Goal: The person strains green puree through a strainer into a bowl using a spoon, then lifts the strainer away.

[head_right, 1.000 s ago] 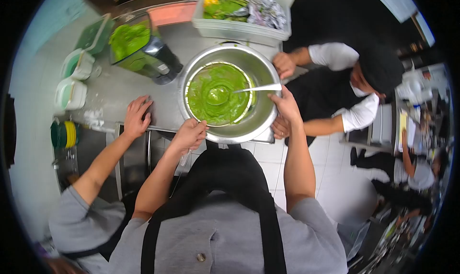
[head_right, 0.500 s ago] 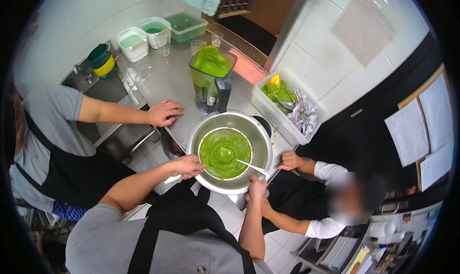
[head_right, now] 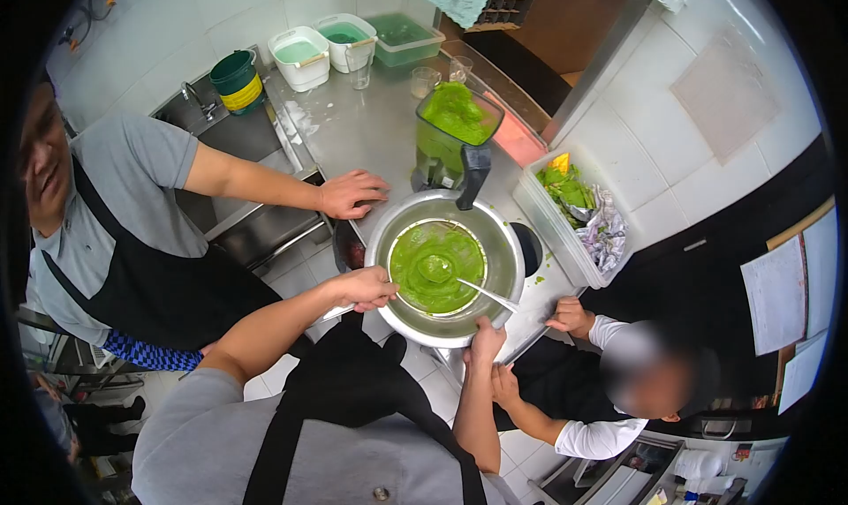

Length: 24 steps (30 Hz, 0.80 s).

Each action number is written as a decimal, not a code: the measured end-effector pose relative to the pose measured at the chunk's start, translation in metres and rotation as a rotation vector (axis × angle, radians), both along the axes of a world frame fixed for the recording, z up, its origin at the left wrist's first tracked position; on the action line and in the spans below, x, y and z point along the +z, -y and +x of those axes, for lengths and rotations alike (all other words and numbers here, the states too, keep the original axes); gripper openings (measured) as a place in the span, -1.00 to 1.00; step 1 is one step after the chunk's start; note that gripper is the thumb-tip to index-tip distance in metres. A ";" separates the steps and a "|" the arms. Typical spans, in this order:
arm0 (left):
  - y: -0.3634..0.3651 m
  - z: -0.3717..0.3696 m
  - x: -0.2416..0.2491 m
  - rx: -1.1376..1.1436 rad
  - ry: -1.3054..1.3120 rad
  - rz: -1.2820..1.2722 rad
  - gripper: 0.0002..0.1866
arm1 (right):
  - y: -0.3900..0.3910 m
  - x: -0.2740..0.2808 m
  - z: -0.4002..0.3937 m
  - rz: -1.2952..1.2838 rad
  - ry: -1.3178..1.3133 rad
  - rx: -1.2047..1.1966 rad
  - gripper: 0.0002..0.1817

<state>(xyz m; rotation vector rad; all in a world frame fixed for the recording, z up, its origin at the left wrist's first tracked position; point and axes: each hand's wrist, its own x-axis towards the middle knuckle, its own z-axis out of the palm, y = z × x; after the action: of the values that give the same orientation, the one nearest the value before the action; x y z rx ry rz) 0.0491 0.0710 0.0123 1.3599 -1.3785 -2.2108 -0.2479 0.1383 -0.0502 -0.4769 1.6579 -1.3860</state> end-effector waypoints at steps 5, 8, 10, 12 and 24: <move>0.017 0.012 -0.003 -0.023 -0.040 0.007 -0.63 | 0.006 -0.009 0.010 -0.027 0.031 -0.059 -0.69; 0.029 0.018 -0.008 -0.033 -0.019 0.008 -0.65 | 0.009 -0.009 0.019 -0.078 0.042 -0.078 -0.76; 0.035 0.024 -0.009 -0.035 -0.007 0.003 -0.67 | 0.009 -0.002 0.028 -0.049 0.037 -0.092 -0.77; 0.045 0.031 -0.008 -0.072 -0.031 0.011 -0.62 | 0.017 -0.001 0.037 -0.029 0.034 -0.102 -0.77; 0.109 0.070 -0.004 -0.118 -0.020 -0.060 -0.66 | 0.059 -0.007 0.082 -0.081 0.082 -0.196 -0.73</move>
<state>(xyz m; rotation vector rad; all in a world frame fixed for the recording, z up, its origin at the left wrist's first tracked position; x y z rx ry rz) 0.1192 -0.0382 0.0080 1.2642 -1.5418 -2.2296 -0.1659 0.0794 -0.0571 -0.3057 1.6205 -1.5990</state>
